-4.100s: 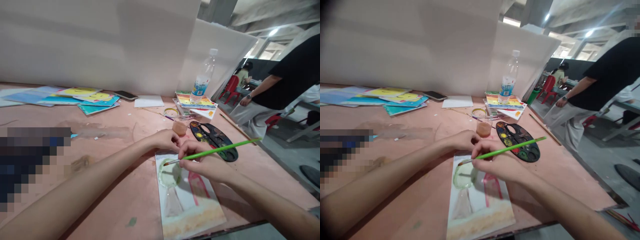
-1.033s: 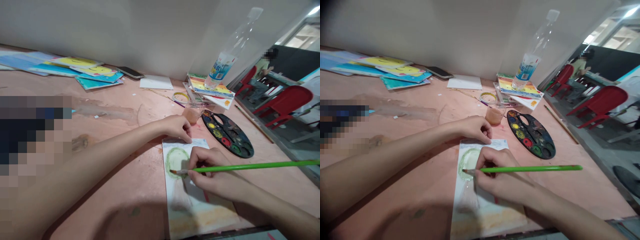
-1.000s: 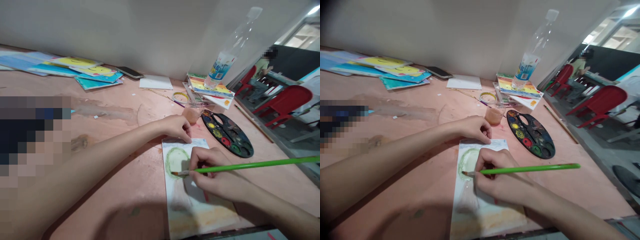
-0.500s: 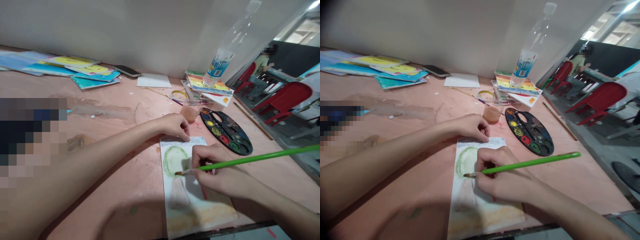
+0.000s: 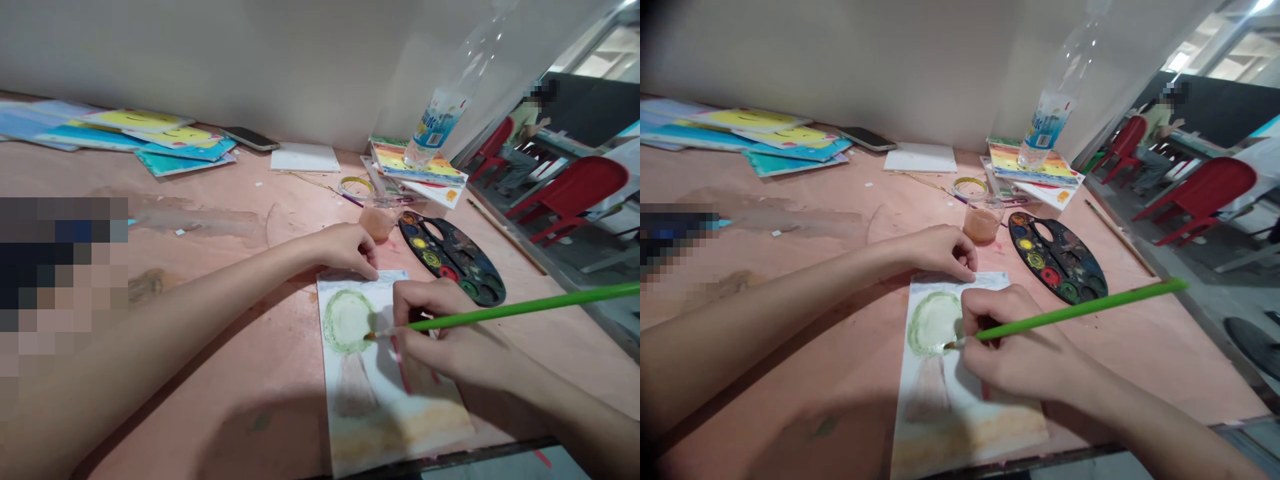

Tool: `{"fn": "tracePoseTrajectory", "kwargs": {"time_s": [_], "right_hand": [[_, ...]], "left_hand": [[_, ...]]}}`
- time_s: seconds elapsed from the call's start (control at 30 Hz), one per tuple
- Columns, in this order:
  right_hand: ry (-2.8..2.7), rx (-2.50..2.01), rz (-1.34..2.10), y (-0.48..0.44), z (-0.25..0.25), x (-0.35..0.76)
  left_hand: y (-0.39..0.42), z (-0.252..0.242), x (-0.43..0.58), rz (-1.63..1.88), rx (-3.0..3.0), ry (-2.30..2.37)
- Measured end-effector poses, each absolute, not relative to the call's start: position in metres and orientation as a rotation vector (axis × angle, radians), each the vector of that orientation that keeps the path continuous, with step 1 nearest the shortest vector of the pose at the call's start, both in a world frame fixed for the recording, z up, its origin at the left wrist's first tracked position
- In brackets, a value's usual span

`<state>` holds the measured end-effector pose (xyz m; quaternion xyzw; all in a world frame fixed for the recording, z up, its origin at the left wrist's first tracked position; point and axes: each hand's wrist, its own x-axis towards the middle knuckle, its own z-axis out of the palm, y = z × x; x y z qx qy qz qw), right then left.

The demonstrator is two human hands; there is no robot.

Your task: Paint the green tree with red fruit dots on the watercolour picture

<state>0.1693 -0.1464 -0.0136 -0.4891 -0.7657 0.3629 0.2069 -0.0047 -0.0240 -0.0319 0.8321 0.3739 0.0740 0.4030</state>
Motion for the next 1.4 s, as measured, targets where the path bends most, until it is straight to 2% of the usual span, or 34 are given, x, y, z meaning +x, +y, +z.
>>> {"fn": "tracePoseTrajectory", "kwargs": {"time_s": [0.47,0.87,1.17,1.4], "right_hand": [[-2.168,-1.328,0.949,-0.142,-0.015,0.177],[-2.133,-1.325,1.067,-0.142,-0.011,0.174],[-2.193,-1.327,0.773,-0.139,-0.015,0.177],[-2.147,-1.367,0.774,-0.138,-0.018,0.178]], "left_hand": [[-0.023,-0.032,-0.004,0.172,2.100,0.941],[-0.017,-0.037,-0.005,0.159,2.104,0.896],[-0.014,-0.039,-0.004,0.164,2.122,0.914],[-0.014,-0.039,-0.003,0.167,2.118,0.914]]}}
